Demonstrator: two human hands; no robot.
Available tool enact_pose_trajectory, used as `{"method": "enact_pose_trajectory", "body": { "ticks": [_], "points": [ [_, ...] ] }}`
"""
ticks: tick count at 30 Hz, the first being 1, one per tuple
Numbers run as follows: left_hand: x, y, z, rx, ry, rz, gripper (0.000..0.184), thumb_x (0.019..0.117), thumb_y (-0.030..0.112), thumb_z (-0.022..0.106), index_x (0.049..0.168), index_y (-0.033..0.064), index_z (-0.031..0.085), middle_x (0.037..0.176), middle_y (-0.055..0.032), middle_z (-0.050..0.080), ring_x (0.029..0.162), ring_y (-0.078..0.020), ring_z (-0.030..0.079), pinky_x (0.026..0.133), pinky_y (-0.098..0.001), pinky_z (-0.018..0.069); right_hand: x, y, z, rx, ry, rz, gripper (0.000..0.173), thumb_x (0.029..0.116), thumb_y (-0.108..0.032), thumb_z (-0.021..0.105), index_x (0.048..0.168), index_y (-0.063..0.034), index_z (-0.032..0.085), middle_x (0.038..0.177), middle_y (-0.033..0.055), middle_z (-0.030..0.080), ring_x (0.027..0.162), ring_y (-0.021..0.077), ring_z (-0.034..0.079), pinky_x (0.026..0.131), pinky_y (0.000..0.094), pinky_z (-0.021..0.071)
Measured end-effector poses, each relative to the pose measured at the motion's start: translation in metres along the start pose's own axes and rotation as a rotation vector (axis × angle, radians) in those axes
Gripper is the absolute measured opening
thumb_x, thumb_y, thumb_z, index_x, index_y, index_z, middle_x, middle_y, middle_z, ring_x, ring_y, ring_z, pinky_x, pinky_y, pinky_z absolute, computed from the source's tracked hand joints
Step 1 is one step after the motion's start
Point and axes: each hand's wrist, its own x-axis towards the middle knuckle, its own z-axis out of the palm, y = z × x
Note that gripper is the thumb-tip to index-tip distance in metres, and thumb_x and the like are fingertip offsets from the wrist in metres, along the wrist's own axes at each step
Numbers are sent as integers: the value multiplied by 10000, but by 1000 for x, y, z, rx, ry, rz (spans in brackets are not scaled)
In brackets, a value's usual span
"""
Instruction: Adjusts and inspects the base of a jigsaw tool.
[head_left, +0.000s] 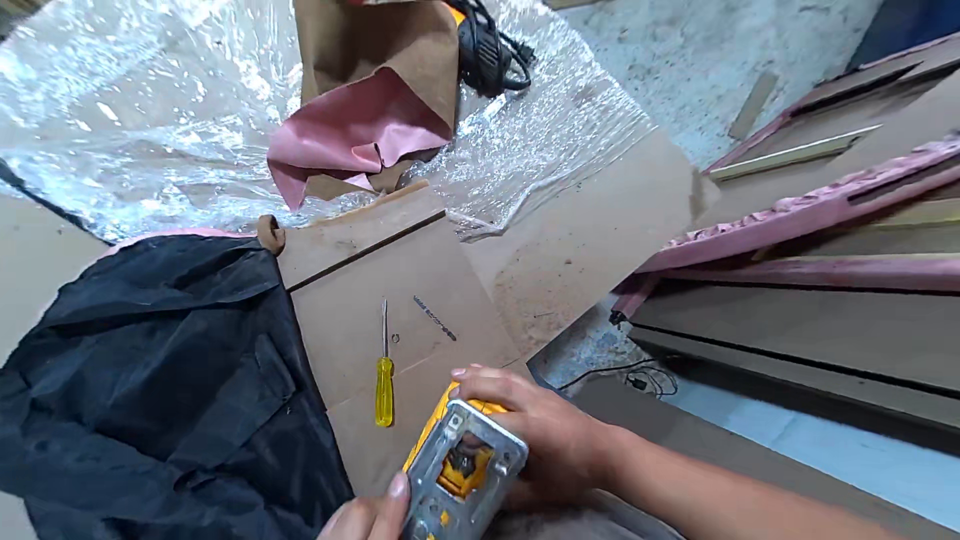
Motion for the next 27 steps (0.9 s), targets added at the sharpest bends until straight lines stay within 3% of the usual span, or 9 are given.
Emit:
{"method": "enact_pose_trajectory", "body": {
  "ticks": [2, 4, 6, 8, 10, 13, 18, 23, 27],
  "points": [
    [-4, -10, -16, -143, -179, -33, 992, 760, 631, 811, 1467, 16, 485, 1040, -185, 661, 939, -256, 659, 822, -394, 575, -2, -10, 9, -61, 32, 15, 574, 775, -469, 879, 1203, -164, 648, 1430, 81, 580, 1458, 270, 444, 1203, 483, 421],
    [-9, -24, -40, -367, -330, -80, 1051, 763, 752, 733, 1489, 32, 494, 1203, -219, 637, 1108, -266, 631, 940, -433, 557, -8, -21, 24, -91, 74, 13, 569, 769, -441, 888, 1200, -163, 643, 1455, 83, 565, 1474, 282, 425, 1227, 519, 385],
    [-3, -47, -52, -458, -325, -100, 863, 876, 789, 555, 1419, 119, 612, 1270, -167, 627, 1163, -213, 613, 963, -410, 551, -11, -29, 36, -117, 114, -5, 569, 768, -435, 893, 1202, -164, 644, 1458, 86, 569, 1472, 295, 429, 1233, 544, 370],
    [18, -75, -38, -227, -169, -111, 541, 1011, 588, 517, 1295, 174, 717, 1224, -95, 683, 1114, -194, 665, 905, -422, 591, -13, -35, 42, -162, 151, 0, 584, 766, -440, 898, 1218, -159, 657, 1447, 84, 583, 1462, 287, 445, 1226, 529, 387],
    [54, -93, 1, 19, -57, -118, 353, 994, 395, 607, 1165, 130, 766, 1164, -108, 708, 1087, -272, 681, 901, -513, 573, -12, -41, 43, -193, 161, 11, 603, 761, -429, 903, 1226, -136, 655, 1435, 95, 586, 1461, 281, 443, 1220, 503, 397],
    [104, -105, 60, 158, -92, -115, 179, 943, 209, 706, 1033, 67, 769, 1115, -147, 707, 1094, -351, 658, 911, -572, 538, -13, -50, 41, -173, 125, 73, 611, 754, -425, 913, 1233, -146, 657, 1440, 72, 582, 1473, 258, 424, 1219, 471, 408],
    [124, -108, 97, 236, -242, -315, 127, 929, 131, 686, 983, 31, 745, 1040, -160, 691, 1052, -366, 646, 870, -545, 544, -20, -59, 35, 33, 109, 174, 453, 828, -348, 863, 1197, -180, 661, 1404, 23, 597, 1460, 264, 426, 1211, 522, 402],
    [129, -109, 98, 138, -251, -444, 137, 932, 135, 701, 1019, 37, 739, 1086, -159, 692, 1111, -370, 634, 917, -570, 537, -24, -61, 36, 167, 167, 190, 203, 1027, -260, 609, 1111, -115, 724, 1384, 63, 632, 1450, 283, 444, 1215, 523, 380],
    [135, -109, 95, 149, -279, -472, 134, 944, 125, 687, 1024, 32, 740, 1101, -165, 694, 1126, -377, 631, 935, -573, 527, -14, -64, 39, 208, 237, 244, 190, 1033, -163, 572, 991, -84, 739, 1315, 70, 669, 1409, 265, 491, 1191, 482, 418]
  ]
}}
